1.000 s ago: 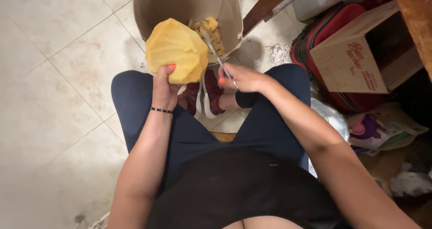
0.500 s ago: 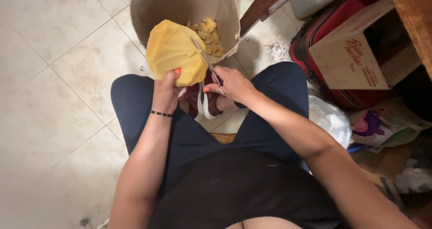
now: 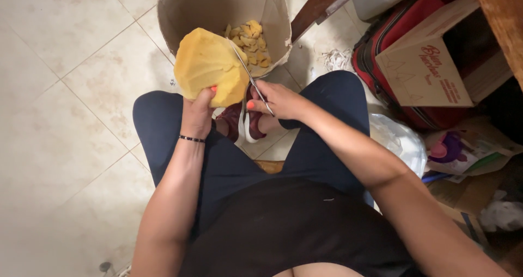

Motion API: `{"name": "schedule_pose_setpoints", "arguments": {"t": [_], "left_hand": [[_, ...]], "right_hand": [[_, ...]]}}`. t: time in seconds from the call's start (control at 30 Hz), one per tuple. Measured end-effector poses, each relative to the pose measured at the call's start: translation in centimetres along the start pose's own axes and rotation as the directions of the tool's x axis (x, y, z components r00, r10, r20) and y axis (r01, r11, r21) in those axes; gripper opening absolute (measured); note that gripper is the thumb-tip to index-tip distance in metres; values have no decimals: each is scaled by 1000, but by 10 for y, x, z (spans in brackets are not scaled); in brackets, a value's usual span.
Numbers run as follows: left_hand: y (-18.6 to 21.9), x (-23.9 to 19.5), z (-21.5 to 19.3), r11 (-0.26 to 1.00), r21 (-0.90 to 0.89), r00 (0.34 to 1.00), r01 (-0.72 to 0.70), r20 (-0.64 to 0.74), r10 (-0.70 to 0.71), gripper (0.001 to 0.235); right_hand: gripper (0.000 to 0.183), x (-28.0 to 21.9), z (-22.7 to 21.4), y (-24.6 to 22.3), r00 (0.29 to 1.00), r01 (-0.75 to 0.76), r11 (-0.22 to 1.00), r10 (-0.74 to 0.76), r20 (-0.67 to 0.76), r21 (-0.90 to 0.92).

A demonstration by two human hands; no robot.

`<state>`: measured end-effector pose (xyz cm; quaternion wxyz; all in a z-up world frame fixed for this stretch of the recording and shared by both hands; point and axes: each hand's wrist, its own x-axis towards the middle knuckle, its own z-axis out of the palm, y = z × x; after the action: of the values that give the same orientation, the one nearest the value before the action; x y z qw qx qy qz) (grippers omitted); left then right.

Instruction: The person sits on the floor and uses scissors to cut a yellow foam-like material into small pieces, dropping them into a cardboard box. The person then cuts white foam packing pieces from a plastic bag into smaller bits and places them into the same box.

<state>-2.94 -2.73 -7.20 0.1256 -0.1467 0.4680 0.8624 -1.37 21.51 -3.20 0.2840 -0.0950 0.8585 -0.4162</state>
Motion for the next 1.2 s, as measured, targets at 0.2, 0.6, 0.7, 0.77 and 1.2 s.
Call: {"name": "schedule_pose_setpoints", "arguments": {"t": [0.2, 0.6, 0.7, 0.77, 1.2], "left_hand": [[-14, 4, -9, 997, 53, 996, -51, 69, 48, 52], [-6, 9, -3, 980, -154, 988, 125, -69, -136, 54], [-4, 7, 0, 980, -154, 987, 124, -78, -137, 52], [2, 5, 4, 983, -147, 989, 114, -75, -126, 52], [-4, 9, -4, 985, -123, 984, 123, -111, -137, 55]], "right_hand": [[63, -2, -10, -26, 1000, -13, 999, 13, -19, -29], [35, -5, 15, -16, 978, 33, 904, 59, -202, 426], [32, -1, 16, 1, 986, 64, 913, 5, -166, 402], [37, 4, 7, 12, 993, 116, 952, -101, -66, 284], [44, 6, 13, 5, 990, 58, 971, -25, -142, 230]]}}
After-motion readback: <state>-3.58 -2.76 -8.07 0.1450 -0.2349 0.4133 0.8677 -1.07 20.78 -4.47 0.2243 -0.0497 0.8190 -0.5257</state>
